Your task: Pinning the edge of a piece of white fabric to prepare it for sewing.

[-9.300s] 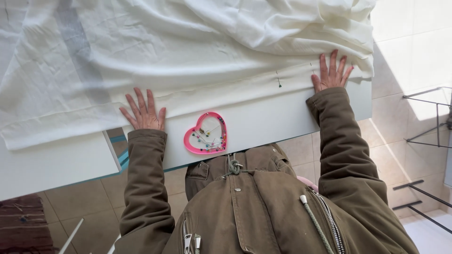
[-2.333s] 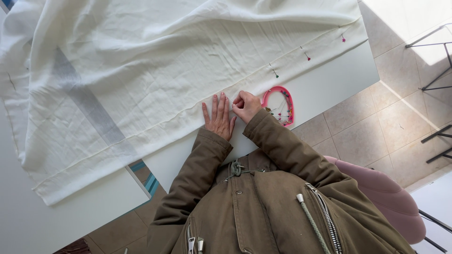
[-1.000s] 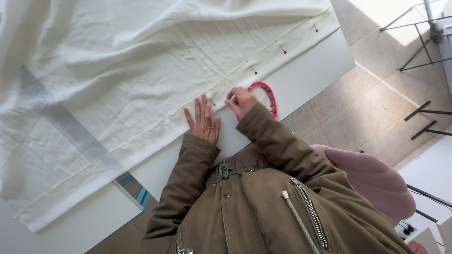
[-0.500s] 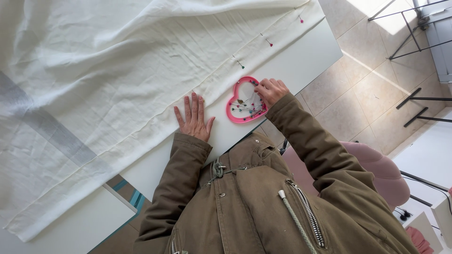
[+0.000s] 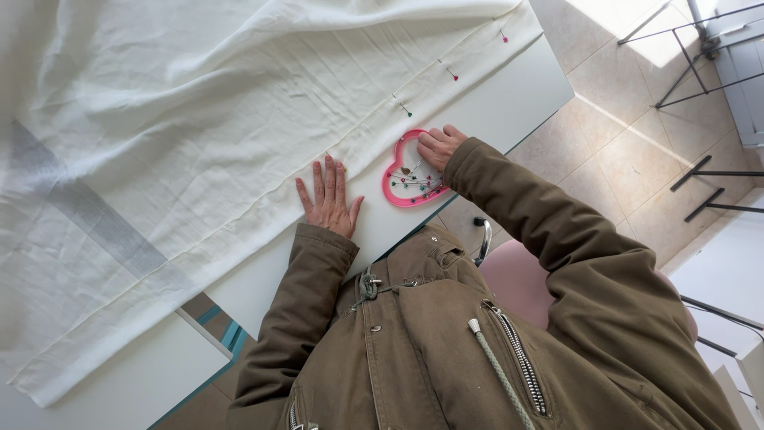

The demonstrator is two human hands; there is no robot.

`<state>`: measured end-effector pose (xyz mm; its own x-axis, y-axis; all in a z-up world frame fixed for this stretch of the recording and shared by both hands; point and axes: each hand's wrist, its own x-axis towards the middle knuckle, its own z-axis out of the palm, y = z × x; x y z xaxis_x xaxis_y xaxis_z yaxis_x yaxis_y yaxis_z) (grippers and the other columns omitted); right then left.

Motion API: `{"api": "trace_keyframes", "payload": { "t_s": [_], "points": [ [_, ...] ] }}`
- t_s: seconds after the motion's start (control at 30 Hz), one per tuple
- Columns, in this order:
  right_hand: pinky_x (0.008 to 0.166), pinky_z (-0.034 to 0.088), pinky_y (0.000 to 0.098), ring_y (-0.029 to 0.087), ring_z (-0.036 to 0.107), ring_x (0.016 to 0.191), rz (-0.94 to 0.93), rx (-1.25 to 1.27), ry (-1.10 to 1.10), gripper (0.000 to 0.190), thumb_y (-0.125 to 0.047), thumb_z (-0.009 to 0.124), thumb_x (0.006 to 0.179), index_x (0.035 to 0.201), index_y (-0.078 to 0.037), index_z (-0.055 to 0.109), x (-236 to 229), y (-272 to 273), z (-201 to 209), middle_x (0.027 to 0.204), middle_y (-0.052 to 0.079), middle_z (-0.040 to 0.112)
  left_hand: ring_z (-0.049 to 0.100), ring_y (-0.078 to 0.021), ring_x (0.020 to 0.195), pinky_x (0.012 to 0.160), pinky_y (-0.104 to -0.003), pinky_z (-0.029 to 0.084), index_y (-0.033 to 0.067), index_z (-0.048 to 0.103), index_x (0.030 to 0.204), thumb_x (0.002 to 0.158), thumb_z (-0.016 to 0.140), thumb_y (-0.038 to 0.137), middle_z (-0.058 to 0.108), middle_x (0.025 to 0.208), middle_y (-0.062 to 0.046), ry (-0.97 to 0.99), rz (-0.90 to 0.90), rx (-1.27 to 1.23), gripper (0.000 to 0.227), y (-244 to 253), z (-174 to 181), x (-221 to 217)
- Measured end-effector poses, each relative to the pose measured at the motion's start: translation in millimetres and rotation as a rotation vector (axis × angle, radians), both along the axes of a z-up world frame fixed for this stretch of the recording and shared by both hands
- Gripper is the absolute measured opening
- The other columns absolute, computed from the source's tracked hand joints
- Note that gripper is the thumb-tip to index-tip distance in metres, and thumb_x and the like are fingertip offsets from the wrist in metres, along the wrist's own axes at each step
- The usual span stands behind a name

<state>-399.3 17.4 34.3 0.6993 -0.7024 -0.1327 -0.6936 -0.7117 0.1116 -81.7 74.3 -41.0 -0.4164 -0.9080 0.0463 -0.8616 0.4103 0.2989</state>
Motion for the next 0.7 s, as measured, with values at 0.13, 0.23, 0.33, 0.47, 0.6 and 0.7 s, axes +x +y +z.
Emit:
{"api": "trace_keyframes", "payload": {
  "t_s": [0.13,0.23,0.33,0.47,0.6,0.7],
  "points": [
    [0.092,0.049,0.0378,0.026,0.060,0.100,-0.306,0.209,-0.490,0.015,-0.003,0.067,0.089,0.099,-0.009,0.058,-10.3,9.4,-28.4,0.110,0.009,0.063,0.006,-0.0335,0.161,0.126,-0.064,-0.001,0.0048,0.018,0.166,0.104,0.050,0.057,0.012,0.174,-0.015,0.057,0.006,0.000,0.087,5.5,-0.6,5.7],
    [0.091,0.053,0.0313,0.015,0.062,0.096,-0.778,0.559,-1.068,0.006,-0.002,0.055,0.104,0.103,-0.006,0.051,-30.7,18.1,-71.1,0.104,0.008,0.063,0.005,-0.0344,0.161,0.127,-0.063,-0.001,0.0040,0.017,0.166,0.104,0.050,0.056,0.011,0.174,-0.017,0.096,-0.012,0.012,0.088,10.1,0.6,14.9],
    [0.080,0.052,0.0253,0.009,0.057,0.087,-0.883,0.936,-1.490,0.002,-0.009,0.052,0.108,0.108,-0.008,0.051,-52.6,23.0,-100.9,0.104,0.005,0.064,0.003,-0.0351,0.160,0.126,-0.063,-0.002,0.0031,0.015,0.166,0.104,0.049,0.056,0.008,0.173,-0.018,0.118,0.007,0.032,0.088,15.9,-1.3,27.8],
    [0.077,0.056,0.0265,0.012,0.065,0.085,-0.989,0.961,-1.673,0.008,-0.007,0.060,0.105,0.111,-0.005,0.055,-50.3,32.4,-93.9,0.104,0.009,0.071,0.000,-0.0344,0.161,0.127,-0.062,-0.003,0.0030,0.012,0.166,0.106,0.049,0.054,0.004,0.174,-0.017,0.128,0.084,0.044,0.088,21.5,-0.5,51.7],
    [0.086,0.061,0.0259,0.013,0.071,0.098,-1.077,0.789,-1.505,0.033,-0.006,0.065,0.100,0.133,-0.007,0.058,-33.5,35.1,-54.4,0.109,0.008,0.073,-0.001,-0.0335,0.162,0.127,-0.062,-0.004,0.0037,0.010,0.167,0.106,0.051,0.053,0.002,0.175,-0.016,0.111,0.164,0.040,0.088,30.0,-0.8,72.9],
    [0.083,0.063,0.0303,0.018,0.073,0.102,-1.279,0.825,-1.538,0.023,-0.006,0.067,0.103,0.126,-0.001,0.064,-22.6,47.6,-44.0,0.113,0.009,0.073,-0.002,-0.0330,0.162,0.128,-0.061,-0.004,0.0033,0.010,0.167,0.106,0.050,0.053,0.002,0.175,-0.016,0.108,0.182,0.048,0.088,34.9,-2.4,81.3]
  ]
}}
